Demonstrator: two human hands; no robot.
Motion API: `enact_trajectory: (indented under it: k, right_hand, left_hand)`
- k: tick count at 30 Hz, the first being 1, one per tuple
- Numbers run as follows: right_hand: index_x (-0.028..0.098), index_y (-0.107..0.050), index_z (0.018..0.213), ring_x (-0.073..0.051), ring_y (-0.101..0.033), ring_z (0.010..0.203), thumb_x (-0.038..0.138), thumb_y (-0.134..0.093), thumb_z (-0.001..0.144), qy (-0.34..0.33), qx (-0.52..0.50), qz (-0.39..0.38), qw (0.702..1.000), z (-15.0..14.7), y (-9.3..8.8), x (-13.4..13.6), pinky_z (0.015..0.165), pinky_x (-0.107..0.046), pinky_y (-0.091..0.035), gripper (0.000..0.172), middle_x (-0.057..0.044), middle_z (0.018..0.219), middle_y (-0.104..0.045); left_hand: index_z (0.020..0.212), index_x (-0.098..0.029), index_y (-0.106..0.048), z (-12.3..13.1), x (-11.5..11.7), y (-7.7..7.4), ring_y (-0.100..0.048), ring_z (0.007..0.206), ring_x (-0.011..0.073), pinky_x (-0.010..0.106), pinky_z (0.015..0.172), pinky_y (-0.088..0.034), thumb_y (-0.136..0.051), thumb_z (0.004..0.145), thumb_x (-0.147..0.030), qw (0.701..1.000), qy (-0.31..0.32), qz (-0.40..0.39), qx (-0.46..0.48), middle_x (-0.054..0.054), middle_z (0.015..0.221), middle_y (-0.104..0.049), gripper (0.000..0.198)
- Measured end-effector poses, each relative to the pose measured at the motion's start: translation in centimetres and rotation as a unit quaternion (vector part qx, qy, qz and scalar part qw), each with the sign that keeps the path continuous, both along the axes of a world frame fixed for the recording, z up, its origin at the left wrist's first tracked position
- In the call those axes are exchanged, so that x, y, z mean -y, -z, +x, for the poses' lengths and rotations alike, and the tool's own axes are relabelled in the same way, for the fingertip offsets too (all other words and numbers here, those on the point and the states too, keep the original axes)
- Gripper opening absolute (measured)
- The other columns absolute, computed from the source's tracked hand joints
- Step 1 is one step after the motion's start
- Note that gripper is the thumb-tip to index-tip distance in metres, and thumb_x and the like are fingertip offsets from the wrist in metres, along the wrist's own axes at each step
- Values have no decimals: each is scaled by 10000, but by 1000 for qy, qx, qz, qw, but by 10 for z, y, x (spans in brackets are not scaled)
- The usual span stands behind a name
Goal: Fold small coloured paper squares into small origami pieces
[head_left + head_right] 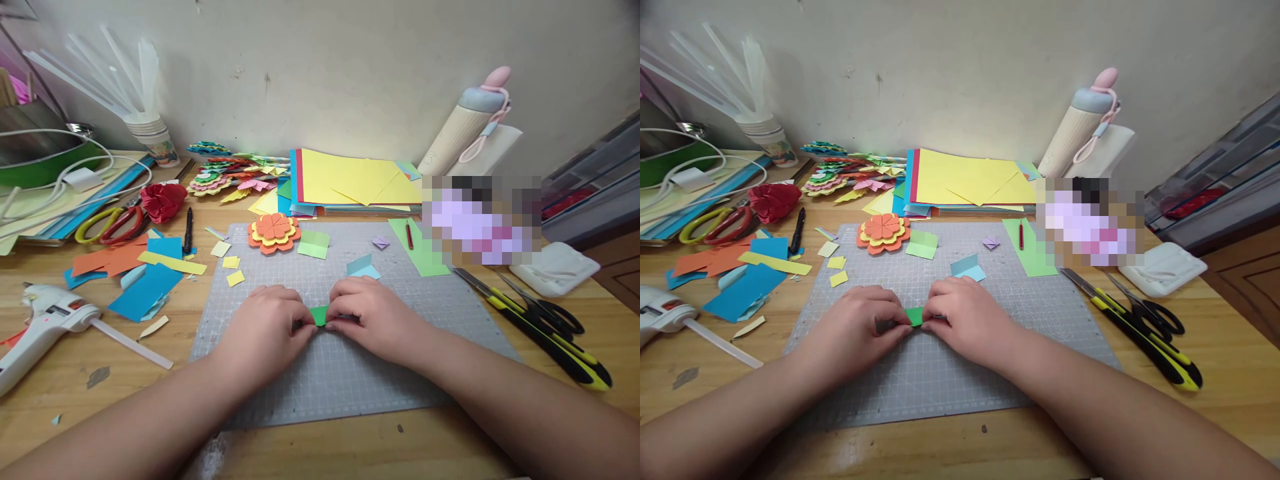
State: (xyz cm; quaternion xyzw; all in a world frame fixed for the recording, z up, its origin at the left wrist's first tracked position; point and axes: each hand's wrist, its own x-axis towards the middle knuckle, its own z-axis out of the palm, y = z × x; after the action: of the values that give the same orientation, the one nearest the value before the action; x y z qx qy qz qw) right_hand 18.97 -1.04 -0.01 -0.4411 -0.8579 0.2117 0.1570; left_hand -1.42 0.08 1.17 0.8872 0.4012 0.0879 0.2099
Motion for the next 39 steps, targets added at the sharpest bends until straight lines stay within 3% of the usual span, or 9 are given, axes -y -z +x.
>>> enact_trajectory:
  k: [3,7,14,24,32,39]
  right_hand:
    - [226,-694,760,-197,-526,869,252,-691,815,77,-14,-23,997,-4,-1,2,765,-363,-343,61,-17,865,-611]
    - [222,-677,714,-218,-513,922,252,-688,813,117,-22,-50,992,-8,1,1,809,-403,-322,104,-20,895,-598]
    - [230,-685,710,-214,-510,929,253,-722,785,118,-28,-68,990,-7,6,-4,847,-421,-299,86,-9,884,-579]
    - [227,-680,711,-219,-515,924,280,-715,794,119,-34,-73,990,-7,5,-5,864,-445,-285,105,-13,877,-594]
    - [209,-644,684,-235,-511,914,289,-665,825,133,0,-55,990,-13,4,-4,827,-437,-298,163,-23,890,-610]
    - [205,-620,695,-241,-502,928,287,-642,825,140,21,-63,988,-17,-1,-3,817,-432,-295,155,-26,918,-605]
  left_hand:
    - [717,-213,-706,-1,1,-2,-586,750,199,326,676,-430,-582,836,-285,999,-49,-18,-4,32,736,-660,186]
    - [677,-203,-678,-2,-3,0,-574,720,188,313,648,-425,-601,819,-320,995,-90,-51,14,27,736,-646,199]
    - [695,-203,-667,0,-9,2,-570,730,171,303,662,-418,-617,808,-288,990,-79,-98,66,8,739,-649,150]
    - [658,-206,-670,-1,-5,3,-569,760,194,313,670,-415,-638,779,-285,993,-88,-65,40,21,744,-640,148]
    - [624,-194,-623,1,-4,4,-553,728,196,331,668,-391,-566,833,-330,995,-89,-34,19,25,725,-621,256]
    - [668,-189,-620,5,-1,3,-558,750,214,343,667,-409,-582,809,-320,993,-110,-34,-2,45,773,-616,196]
